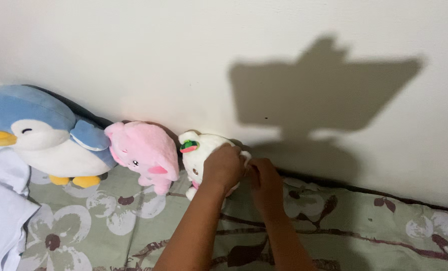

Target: The person tries on several rings, placing them on different fingers and then removing them. They then pick up a beaded hair accessory and attach it to a white stuffed bunny toy.

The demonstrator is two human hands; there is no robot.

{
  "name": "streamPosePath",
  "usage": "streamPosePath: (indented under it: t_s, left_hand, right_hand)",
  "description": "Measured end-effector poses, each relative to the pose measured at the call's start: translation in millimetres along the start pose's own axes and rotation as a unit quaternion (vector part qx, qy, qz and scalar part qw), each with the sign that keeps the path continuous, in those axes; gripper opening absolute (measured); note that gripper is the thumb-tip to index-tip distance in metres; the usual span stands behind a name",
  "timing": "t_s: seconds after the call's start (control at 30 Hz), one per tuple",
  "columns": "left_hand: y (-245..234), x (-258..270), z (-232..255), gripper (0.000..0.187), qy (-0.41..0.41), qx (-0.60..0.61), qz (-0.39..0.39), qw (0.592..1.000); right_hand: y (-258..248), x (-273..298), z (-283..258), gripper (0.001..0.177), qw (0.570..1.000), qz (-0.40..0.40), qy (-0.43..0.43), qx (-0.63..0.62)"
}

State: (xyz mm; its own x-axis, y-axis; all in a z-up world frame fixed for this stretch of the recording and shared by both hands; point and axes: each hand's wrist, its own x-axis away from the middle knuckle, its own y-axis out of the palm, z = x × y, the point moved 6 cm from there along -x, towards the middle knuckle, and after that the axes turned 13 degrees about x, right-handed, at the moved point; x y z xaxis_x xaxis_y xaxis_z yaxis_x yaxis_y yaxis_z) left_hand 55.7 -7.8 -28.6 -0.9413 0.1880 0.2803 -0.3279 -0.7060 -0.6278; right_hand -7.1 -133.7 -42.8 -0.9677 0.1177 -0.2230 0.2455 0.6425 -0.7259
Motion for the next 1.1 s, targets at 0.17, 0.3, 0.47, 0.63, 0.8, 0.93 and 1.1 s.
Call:
streamPosePath:
  t_s: [0.17,0.3,0.47,0.63,0.8,0.93,1.1]
  left_hand:
    - [3,-4,-5,0.026,-0.021,0.016,-0.006,1.0]
    - [4,-3,-6,0.027,-0.01,0.023,0.008,1.0]
    - [2,-5,-9,0.027,-0.013,0.031,0.002,0.999]
    - [-3,2,-4,0.03,-0.012,0.05,0.012,0.999]
    - [-14,12,12,0.037,-0.039,0.049,0.006,0.998]
    - [-32,26,21,0.037,-0.039,0.139,0.078,0.987]
    - [-55,51,25,0.037,0.005,0.206,0.162,0.965]
  right_hand:
    - [2,1,4,0.008,0.999,-0.043,0.027,0.014]
    - [2,-2,2,0.01,0.999,-0.022,-0.011,0.043]
    - [5,-1,7,0.024,0.997,-0.032,0.058,-0.047]
    - [13,7,18,0.028,0.983,-0.072,0.158,-0.058]
    - [11,12,29,0.033,0.986,-0.062,0.147,-0.057]
    - [7,24,39,0.036,0.986,-0.045,0.151,-0.048]
    - [-5,37,38,0.035,0.989,-0.03,0.135,-0.043]
